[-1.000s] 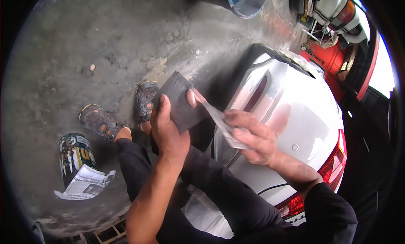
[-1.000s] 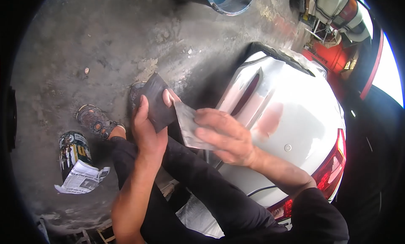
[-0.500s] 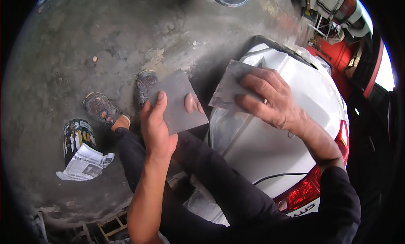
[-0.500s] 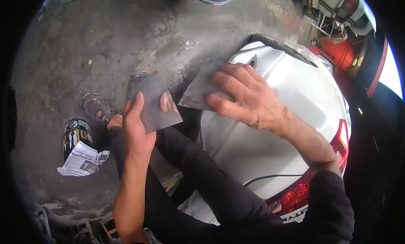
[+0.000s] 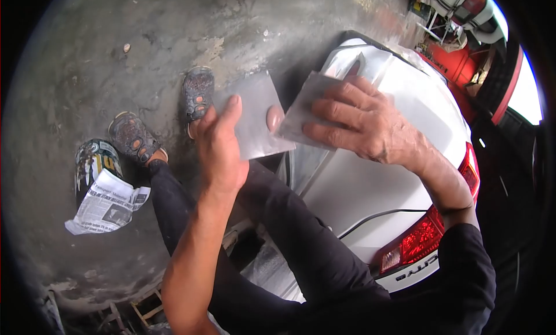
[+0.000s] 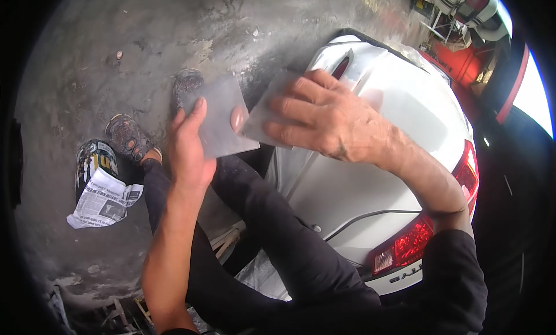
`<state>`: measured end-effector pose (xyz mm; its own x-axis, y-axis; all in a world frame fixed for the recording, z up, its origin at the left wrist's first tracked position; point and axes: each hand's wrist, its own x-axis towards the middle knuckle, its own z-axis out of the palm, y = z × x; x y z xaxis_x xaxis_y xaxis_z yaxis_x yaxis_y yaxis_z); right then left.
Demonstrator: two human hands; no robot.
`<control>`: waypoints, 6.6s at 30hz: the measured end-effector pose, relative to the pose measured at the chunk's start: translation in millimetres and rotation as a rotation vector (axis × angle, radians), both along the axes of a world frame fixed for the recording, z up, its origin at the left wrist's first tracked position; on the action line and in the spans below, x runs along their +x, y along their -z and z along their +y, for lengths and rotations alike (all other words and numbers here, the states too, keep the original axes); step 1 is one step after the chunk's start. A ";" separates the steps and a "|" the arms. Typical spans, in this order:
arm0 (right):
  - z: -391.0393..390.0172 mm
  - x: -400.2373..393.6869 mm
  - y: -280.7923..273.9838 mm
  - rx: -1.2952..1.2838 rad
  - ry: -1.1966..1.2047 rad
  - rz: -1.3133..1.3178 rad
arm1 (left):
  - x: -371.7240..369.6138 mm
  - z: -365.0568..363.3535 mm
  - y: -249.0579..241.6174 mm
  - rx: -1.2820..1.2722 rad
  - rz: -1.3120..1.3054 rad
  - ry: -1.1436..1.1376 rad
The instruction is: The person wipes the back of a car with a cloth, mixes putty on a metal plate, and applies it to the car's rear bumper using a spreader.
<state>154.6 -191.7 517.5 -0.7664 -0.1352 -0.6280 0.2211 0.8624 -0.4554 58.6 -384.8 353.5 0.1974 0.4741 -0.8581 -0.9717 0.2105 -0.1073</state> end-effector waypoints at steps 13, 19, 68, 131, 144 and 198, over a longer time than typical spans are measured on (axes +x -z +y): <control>39.0 40.9 21.4 -0.028 0.226 -0.561 | -107.7 -98.5 -63.0 -0.125 0.292 -0.122; 35.6 68.9 50.8 0.087 0.079 -0.643 | -126.4 -139.0 -92.3 -0.119 0.315 -0.019; -39.3 102.6 163.7 0.135 -0.374 -1.124 | -157.3 -306.1 54.1 0.206 0.111 0.291; -56.1 12.2 138.2 0.227 0.433 -1.156 | -161.0 -276.9 56.0 0.150 0.007 0.227; -36.6 -23.0 80.2 0.286 0.461 -0.618 | -94.7 -180.6 73.4 0.132 0.008 -0.012; 34.0 148.3 108.3 0.188 -0.158 -0.749 | 11.0 -116.5 103.2 -0.012 -0.183 -0.369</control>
<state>302.9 -157.8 409.2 -0.1107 -0.0470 -0.9927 0.2800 0.9570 -0.0765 69.6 -501.3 250.2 0.1654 0.5318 -0.8306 -0.9465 -0.1511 -0.2852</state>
